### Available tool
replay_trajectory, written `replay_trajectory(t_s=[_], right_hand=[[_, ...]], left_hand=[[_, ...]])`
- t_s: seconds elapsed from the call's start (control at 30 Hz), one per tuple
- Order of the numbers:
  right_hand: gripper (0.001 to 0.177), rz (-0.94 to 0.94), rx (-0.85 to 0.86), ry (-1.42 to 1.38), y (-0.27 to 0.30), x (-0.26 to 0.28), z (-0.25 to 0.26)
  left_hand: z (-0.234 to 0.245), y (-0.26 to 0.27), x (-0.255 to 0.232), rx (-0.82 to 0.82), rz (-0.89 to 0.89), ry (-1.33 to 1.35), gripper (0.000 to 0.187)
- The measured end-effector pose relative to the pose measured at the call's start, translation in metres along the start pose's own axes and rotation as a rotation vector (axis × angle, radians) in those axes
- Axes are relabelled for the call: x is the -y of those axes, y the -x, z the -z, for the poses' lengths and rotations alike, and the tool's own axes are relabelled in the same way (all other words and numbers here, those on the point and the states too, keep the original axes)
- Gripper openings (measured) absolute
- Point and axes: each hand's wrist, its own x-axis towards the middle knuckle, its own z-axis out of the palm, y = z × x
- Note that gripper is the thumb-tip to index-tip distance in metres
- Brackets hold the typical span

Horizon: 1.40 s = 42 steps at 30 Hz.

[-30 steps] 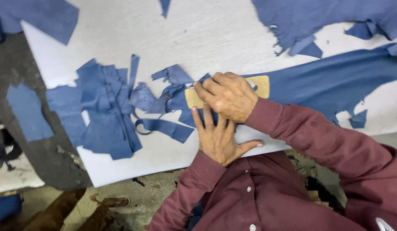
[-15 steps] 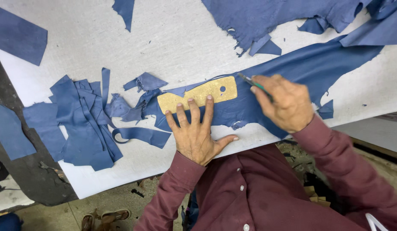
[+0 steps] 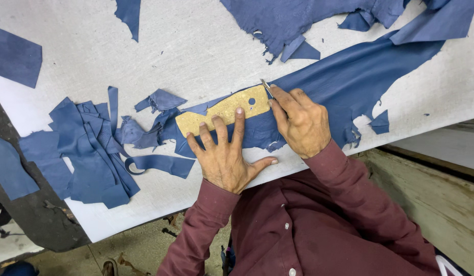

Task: The person cuts blue fabric into rectangular pieces using a utility knife and a wooden template on a white worktable. They repeatedly position the template, cut along its edge, remove the cut piece, and stack the finished pieces on the table.

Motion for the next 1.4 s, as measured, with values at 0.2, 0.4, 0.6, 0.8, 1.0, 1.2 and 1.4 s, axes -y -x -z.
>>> replay_trajectory(t_s=[0.2,0.4,0.6,0.8,1.0,1.2,1.4], right_hand=[[0.029,-0.043,-0.018,0.176,0.009,0.018,-0.015],[0.028,-0.151,-0.002,0.233,0.039,0.044,-0.014],[0.027,-0.179,0.007,0.306,0.058,0.052,-0.005],[0.023,-0.289,-0.131,0.080,0.057,0.102,-0.004],[0.027,-0.152,0.023,-0.095,0.042,0.158,-0.093],[0.020,-0.118,0.009,0.021,0.014,0.163,-0.137],[0.043,-0.156,0.184,0.141,0.033,0.189,-0.112]], left_hand=[[-0.001,-0.002,0.016,0.026,-0.081,0.005,0.133],[0.006,-0.008,0.031,0.081,-0.143,0.054,0.131],[0.019,-0.044,0.074,0.236,-0.383,0.176,0.070],[0.020,-0.114,0.120,0.498,-0.697,0.332,0.044],[0.005,-0.157,0.089,0.719,-0.745,0.054,0.053],[-0.003,-0.166,0.078,0.834,-0.740,0.009,0.062],[-0.006,-0.161,0.080,0.801,-0.750,-0.004,0.069]])
